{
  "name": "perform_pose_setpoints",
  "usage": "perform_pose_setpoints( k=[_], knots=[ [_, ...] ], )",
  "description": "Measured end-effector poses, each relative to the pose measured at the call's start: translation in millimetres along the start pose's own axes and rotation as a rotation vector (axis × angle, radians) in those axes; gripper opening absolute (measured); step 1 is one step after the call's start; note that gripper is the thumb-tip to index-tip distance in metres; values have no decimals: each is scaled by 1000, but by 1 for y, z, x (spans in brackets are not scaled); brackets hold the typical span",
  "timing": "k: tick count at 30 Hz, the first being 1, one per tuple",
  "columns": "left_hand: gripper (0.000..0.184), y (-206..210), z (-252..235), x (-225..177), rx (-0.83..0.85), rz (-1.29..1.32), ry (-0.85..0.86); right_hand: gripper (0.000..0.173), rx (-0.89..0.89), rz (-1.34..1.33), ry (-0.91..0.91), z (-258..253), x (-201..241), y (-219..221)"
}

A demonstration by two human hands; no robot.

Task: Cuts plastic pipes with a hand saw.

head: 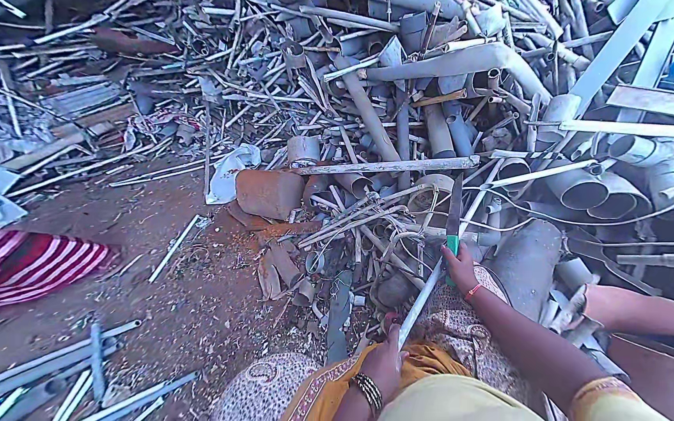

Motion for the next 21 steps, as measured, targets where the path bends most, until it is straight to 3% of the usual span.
perform_pose_setpoints(
  k=[14, 17, 19, 21],
  knots=[
    [63, -7, 7, 2, -84, 48, 93, 30, 73, 252, -68, 6, -4, -12],
    [57, -2, 2, 16, -205, 366, 275, 33, 64, 251, -66, 8, -3, -14],
    [46, 0, 3, 26, -334, 706, 392, 33, 58, 238, -77, 8, -3, -14],
    [39, -2, 2, 35, -435, 1073, 405, 33, 62, 240, -76, 8, -2, -13]
  ],
)
Point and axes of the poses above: each hand's wrist, its own z-axis away from the middle knuckle, its own y-axis out of the palm, x = y × z, the point moved 2 cm from there along -z, towards the middle knuckle, and after that the axes turned 6 degrees about x, right-handed, at the moved point
